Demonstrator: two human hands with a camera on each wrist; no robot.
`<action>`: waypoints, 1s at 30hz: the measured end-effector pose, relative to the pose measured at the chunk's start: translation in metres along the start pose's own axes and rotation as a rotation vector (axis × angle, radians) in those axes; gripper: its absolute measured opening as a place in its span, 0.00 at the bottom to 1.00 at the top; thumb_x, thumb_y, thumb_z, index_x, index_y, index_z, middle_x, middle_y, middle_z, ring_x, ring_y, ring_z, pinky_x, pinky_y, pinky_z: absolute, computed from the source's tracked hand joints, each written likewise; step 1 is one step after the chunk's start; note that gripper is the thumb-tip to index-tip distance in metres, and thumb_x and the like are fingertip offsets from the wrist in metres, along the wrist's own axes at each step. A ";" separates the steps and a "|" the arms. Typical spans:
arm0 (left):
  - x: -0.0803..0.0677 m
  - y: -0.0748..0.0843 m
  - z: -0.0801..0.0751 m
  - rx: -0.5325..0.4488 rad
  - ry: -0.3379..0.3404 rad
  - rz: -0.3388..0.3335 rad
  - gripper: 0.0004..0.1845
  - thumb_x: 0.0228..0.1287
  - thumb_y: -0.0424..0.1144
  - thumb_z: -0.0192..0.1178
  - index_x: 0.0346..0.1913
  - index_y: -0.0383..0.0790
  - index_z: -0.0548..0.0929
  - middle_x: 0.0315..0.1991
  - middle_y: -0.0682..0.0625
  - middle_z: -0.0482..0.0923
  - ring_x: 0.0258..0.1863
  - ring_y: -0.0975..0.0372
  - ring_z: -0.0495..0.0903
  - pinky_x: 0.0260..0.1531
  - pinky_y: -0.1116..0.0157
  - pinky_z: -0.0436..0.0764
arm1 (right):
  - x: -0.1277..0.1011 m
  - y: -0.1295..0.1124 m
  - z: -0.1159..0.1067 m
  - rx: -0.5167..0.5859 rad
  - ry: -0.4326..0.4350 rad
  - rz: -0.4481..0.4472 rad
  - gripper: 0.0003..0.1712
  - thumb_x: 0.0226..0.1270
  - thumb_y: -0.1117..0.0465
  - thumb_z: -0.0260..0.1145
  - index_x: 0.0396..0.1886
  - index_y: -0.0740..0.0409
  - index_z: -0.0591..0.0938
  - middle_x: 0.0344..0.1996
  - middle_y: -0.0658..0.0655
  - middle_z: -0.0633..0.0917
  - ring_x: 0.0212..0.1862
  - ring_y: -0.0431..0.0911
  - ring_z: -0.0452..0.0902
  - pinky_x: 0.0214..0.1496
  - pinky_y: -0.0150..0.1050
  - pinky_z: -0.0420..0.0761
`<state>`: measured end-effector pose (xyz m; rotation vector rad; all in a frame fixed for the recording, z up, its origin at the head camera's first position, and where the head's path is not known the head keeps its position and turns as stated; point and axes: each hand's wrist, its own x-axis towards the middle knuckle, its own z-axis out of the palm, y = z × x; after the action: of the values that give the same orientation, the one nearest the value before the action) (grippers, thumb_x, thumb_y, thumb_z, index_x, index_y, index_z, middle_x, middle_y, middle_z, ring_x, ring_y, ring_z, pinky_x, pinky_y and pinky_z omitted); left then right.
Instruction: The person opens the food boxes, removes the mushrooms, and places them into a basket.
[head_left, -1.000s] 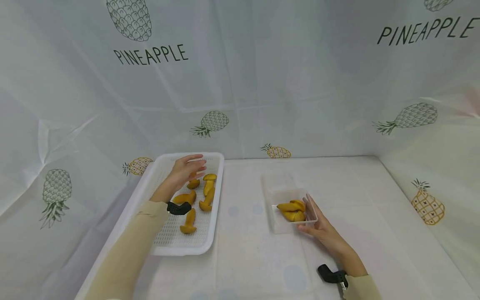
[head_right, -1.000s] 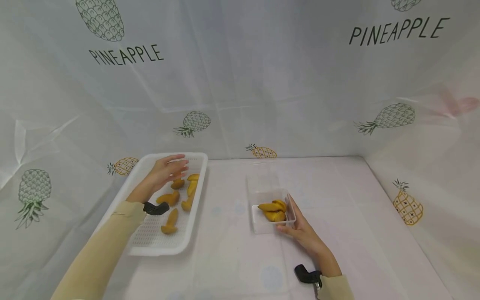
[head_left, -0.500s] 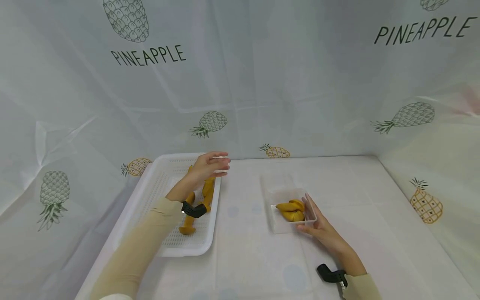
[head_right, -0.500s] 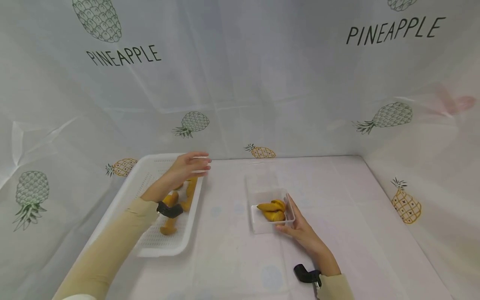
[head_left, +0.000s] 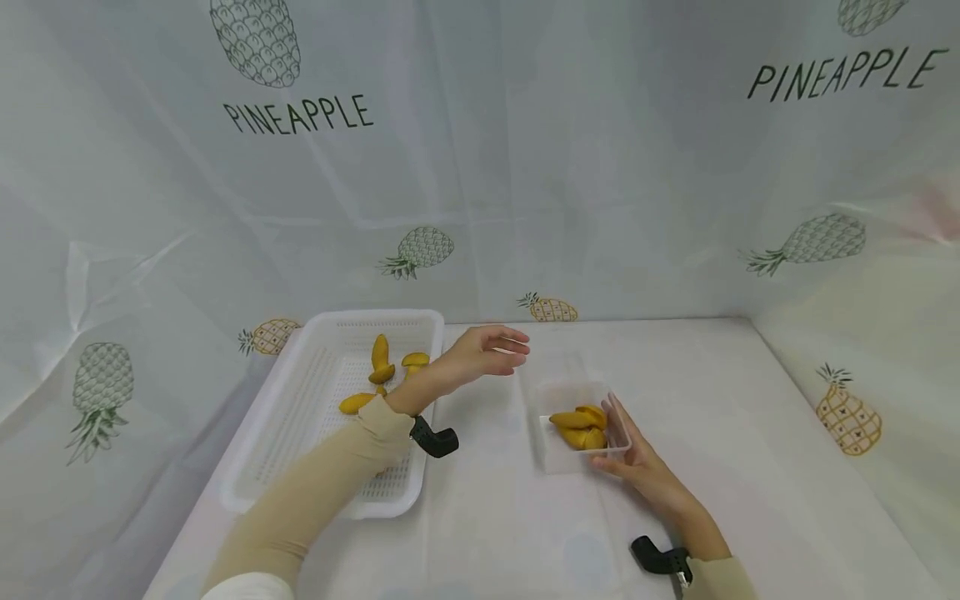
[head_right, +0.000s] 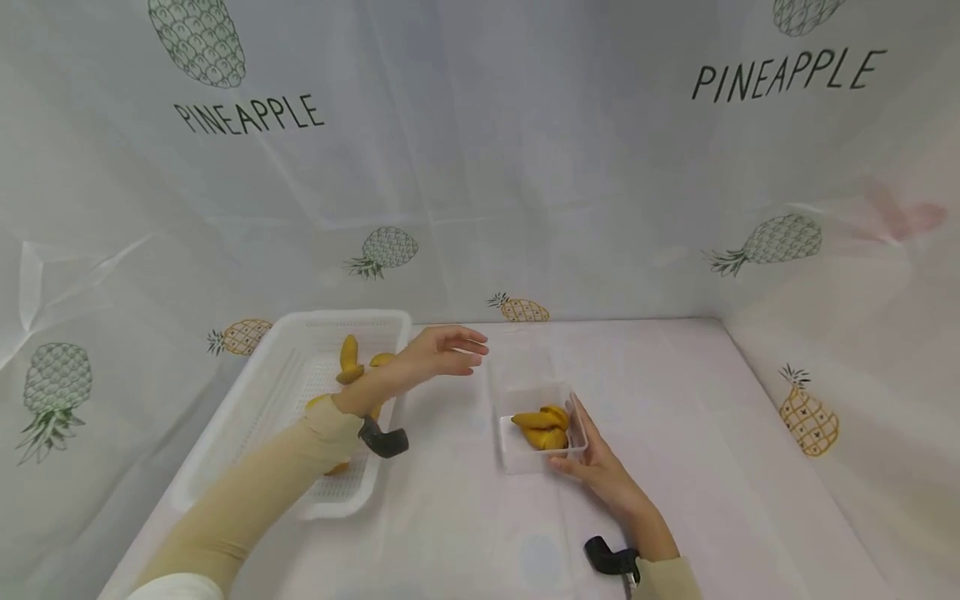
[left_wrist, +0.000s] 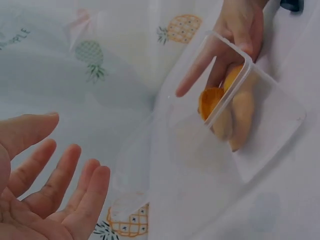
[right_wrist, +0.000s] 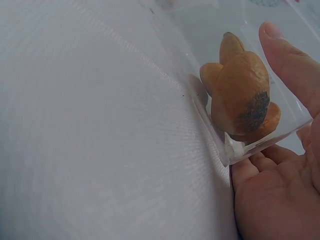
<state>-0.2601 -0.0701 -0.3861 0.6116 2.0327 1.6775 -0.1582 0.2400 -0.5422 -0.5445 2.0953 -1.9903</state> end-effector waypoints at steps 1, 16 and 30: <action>0.002 0.000 0.005 0.016 -0.015 -0.001 0.21 0.69 0.31 0.62 0.63 0.33 0.76 0.59 0.40 0.79 0.54 0.54 0.82 0.51 0.60 0.82 | 0.000 0.000 0.000 0.006 -0.001 -0.003 0.60 0.67 0.72 0.67 0.82 0.46 0.35 0.78 0.66 0.35 0.76 0.65 0.28 0.65 0.18 0.55; 0.019 -0.023 0.053 0.172 -0.173 0.034 0.19 0.64 0.30 0.68 0.58 0.34 0.81 0.53 0.41 0.82 0.50 0.58 0.84 0.49 0.66 0.83 | -0.002 0.004 0.005 -0.010 0.002 0.004 0.60 0.68 0.70 0.67 0.82 0.44 0.35 0.79 0.66 0.37 0.77 0.63 0.28 0.65 0.17 0.53; 0.032 -0.034 0.082 0.228 -0.212 0.057 0.21 0.64 0.27 0.67 0.59 0.28 0.79 0.56 0.38 0.80 0.56 0.43 0.79 0.50 0.70 0.81 | -0.004 0.001 0.000 -0.036 0.005 0.018 0.58 0.70 0.68 0.65 0.81 0.39 0.35 0.79 0.63 0.37 0.77 0.62 0.28 0.63 0.17 0.54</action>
<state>-0.2400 0.0082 -0.4353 0.8910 2.0816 1.3550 -0.1550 0.2413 -0.5440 -0.5256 2.1352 -1.9497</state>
